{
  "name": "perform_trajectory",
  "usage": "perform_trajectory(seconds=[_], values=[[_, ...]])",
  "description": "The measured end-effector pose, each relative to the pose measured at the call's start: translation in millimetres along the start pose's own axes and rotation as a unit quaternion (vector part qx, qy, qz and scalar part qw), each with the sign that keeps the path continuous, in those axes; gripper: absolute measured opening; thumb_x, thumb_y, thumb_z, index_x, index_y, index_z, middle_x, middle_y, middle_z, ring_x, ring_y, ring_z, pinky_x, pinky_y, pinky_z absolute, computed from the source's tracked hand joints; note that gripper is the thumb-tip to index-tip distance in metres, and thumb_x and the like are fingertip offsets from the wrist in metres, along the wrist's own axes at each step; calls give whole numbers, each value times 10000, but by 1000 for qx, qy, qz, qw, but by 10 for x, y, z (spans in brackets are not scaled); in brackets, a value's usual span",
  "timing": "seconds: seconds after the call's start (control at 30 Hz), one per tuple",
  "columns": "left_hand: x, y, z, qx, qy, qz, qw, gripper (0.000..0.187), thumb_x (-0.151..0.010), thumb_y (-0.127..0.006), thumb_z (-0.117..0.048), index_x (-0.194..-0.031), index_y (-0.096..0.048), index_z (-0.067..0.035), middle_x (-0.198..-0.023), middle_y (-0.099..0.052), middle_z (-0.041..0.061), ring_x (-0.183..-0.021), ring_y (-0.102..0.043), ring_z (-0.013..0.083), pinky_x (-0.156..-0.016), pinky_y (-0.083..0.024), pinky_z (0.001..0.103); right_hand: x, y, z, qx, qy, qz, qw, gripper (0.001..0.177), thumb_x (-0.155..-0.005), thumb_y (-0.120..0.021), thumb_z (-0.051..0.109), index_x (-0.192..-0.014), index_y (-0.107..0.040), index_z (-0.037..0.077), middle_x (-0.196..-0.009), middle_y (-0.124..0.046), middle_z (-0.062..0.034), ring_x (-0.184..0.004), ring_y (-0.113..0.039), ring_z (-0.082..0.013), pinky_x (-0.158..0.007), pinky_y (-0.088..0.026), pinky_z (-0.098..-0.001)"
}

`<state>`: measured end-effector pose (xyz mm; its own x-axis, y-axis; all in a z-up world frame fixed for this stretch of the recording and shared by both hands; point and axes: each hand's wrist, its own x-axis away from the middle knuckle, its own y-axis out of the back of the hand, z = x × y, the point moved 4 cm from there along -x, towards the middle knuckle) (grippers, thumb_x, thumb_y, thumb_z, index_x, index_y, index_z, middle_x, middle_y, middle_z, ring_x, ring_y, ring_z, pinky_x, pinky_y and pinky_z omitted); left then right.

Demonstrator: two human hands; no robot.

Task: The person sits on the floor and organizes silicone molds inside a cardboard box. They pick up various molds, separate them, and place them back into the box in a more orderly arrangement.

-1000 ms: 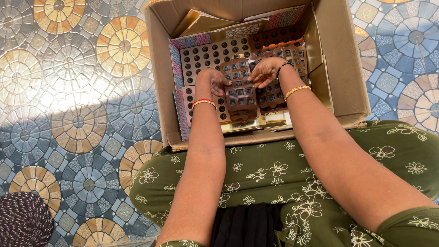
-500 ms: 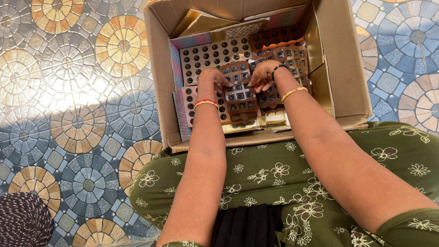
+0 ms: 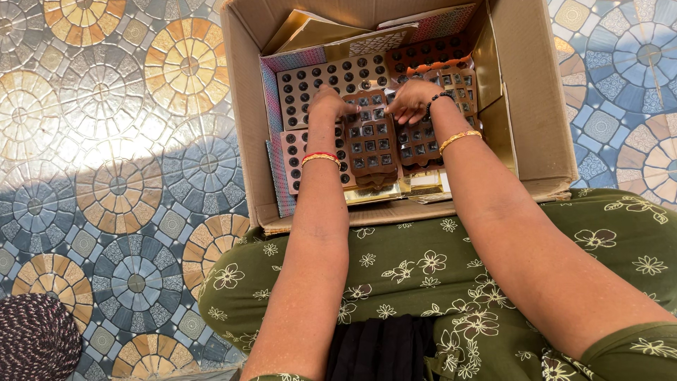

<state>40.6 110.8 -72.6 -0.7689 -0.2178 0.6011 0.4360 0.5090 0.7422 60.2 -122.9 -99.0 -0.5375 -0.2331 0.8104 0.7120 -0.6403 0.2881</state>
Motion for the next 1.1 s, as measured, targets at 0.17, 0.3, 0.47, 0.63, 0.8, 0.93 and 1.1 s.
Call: perform_trajectory(seconds=[0.17,0.3,0.47,0.63,0.8,0.93,1.1], values=[[281,-25,-219,-61,15,-2,998,1179,-619,-974,-515,-1489,-324,-58,-1474,-449,218,-1264,-601,379,-938,-584,460,-85,637,-363,10,-63,-224,972,212,-971,-725,228,-934,-717,20,-973,-784,-91,-710,-702,-145,-595,-549,-297],[211,-40,-236,-65,21,3,998,1181,-608,-951,-550,-1497,-324,-92,-1478,-455,197,-1258,-610,381,-947,-584,473,-209,1038,-975,-111,-75,-374,918,257,-882,-770,122,-1104,-668,42,-1058,-765,-115,-867,-763,-181,-720,-610,-334],[196,57,-171,-62,8,-3,998,1174,-651,-906,-665,-1488,-330,-76,-1479,-448,191,-1276,-584,350,-999,-514,508,-322,1086,-1227,-8,-122,-331,936,500,-877,-830,290,-1259,-676,6,-1253,-700,-172,-1136,-697,-277,-965,-565,-407],[108,152,-348,-47,-46,-49,997,989,-719,-881,-582,-1440,-409,-98,-1421,-539,177,-1251,-618,329,-985,-542,448,-148,912,-1024,37,-100,-312,944,804,-829,-857,285,-1483,-450,54,-1436,-580,-169,-1308,-578,-315,-1072,-498,-430],[106,122,-487,-84,-88,-34,992,893,-733,-889,-506,-1403,-454,-109,-1381,-597,132,-1252,-620,286,-992,-526,458,-1,803,-843,67,-129,-306,941,1070,-836,-852,296,-1617,-135,153,-1535,-439,-156,-1422,-398,-360,-1162,-356,-458],[156,116,-525,-108,-103,-26,988,893,-744,-897,-461,-1419,-447,-87,-1336,-630,141,-1240,-626,297,-993,-526,458,135,787,-737,38,-92,-311,945,1111,-795,-881,253,-1632,-156,162,-1564,-434,-162,-1435,-429,-333,-1176,-376,-456],[191,128,-565,-117,-132,-31,984,837,-750,-904,-412,-1390,-488,-70,-1325,-636,146,-1227,-631,302,-989,-534,433,330,868,-658,12,-75,-356,932,960,-671,-952,170,-1471,-420,162,-1502,-425,-152,-1330,-488,-313,-1091,-433,-450]])
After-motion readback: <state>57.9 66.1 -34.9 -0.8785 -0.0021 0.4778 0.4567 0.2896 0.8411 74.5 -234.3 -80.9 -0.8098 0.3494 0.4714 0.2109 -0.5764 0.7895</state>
